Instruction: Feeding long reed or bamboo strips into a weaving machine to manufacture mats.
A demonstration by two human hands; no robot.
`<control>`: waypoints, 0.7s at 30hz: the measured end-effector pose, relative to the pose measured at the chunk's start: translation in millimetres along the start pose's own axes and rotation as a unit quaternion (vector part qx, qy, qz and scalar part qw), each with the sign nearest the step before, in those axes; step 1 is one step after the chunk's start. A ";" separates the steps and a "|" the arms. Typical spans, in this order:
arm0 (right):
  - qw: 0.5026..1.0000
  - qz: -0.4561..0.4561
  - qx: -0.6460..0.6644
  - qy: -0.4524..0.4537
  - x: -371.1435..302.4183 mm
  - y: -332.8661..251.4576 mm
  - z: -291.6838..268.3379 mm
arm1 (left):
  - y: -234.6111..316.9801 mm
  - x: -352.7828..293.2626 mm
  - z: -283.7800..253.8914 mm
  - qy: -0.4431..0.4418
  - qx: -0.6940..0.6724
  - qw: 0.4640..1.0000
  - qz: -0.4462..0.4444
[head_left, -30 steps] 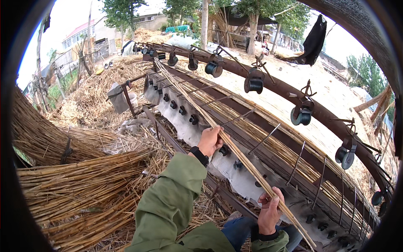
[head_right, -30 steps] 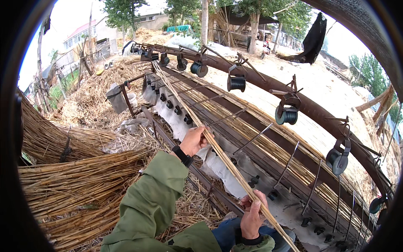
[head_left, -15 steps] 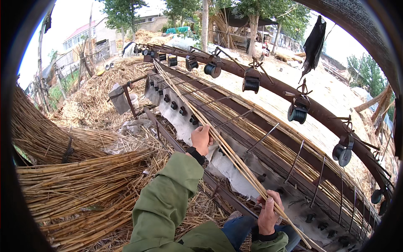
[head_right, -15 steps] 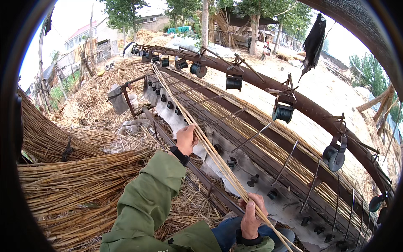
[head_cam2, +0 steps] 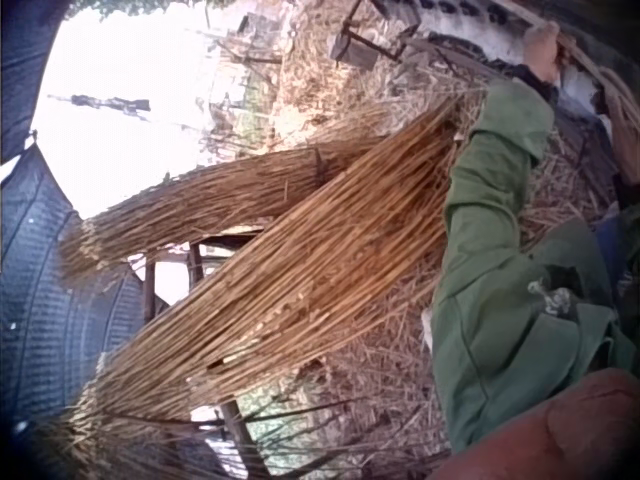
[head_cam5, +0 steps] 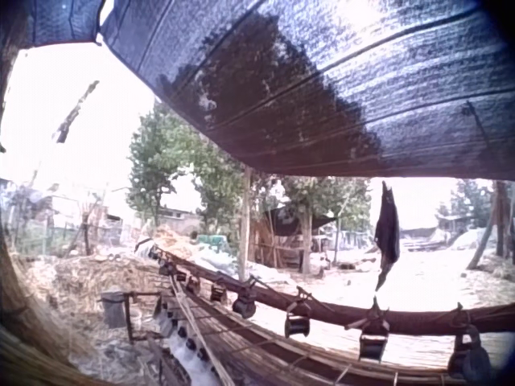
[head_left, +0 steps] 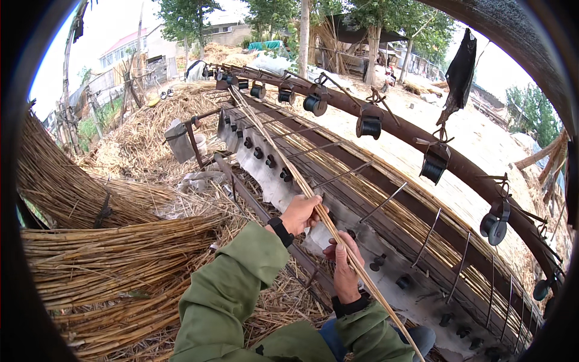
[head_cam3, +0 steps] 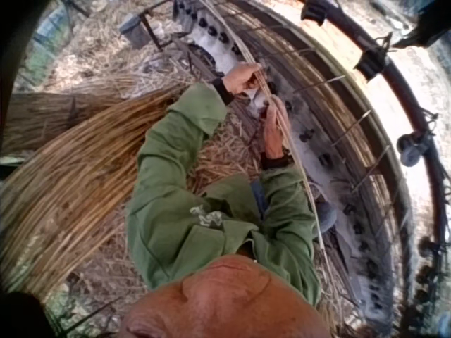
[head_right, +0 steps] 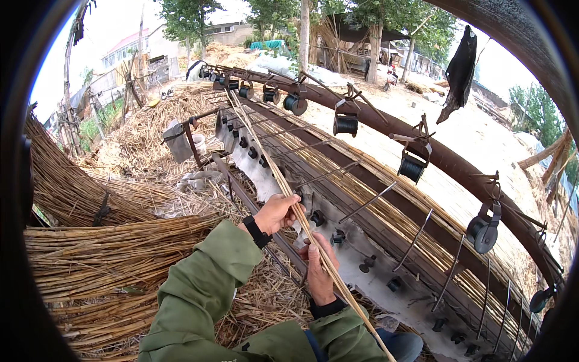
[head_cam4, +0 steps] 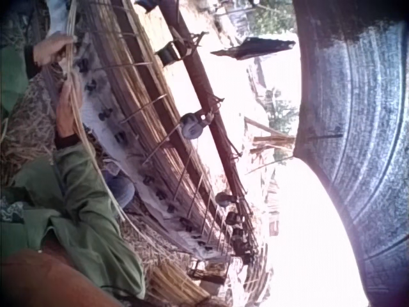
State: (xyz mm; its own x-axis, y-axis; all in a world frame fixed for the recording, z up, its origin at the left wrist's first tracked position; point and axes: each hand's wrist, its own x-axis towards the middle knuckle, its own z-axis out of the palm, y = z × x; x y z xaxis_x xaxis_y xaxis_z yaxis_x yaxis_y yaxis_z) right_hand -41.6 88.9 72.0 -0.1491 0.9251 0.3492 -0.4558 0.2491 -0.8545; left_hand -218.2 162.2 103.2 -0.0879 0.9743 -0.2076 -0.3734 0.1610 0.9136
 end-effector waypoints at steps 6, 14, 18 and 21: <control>0.954 -0.196 -0.220 -0.049 -43.9 -32.2 -29.1 | 40.7 47.0 -55.0 0.144 -0.062 0.983 0.097; 0.970 -0.108 -0.209 -0.056 -43.0 -26.0 -14.6 | 17.5 9.0 -35.1 0.032 -0.018 0.999 -0.021; 0.975 -0.155 -0.153 -0.050 -51.3 -35.3 -2.9 | 34.3 -3.1 -48.8 -0.051 0.025 0.997 -0.059; 0.934 -0.232 -0.240 -0.131 -50.2 -45.8 -9.6 | 45.7 2.8 -63.6 -0.114 0.073 0.983 -0.122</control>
State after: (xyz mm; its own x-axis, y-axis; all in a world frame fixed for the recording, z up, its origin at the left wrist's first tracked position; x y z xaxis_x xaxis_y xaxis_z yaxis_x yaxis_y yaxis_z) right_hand -4.8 33.8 89.9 -0.2714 0.5992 0.7532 -0.0891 0.7636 -0.6396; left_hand -294.2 162.2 122.1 0.2042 0.9108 -0.3587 -0.2187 0.3996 0.8902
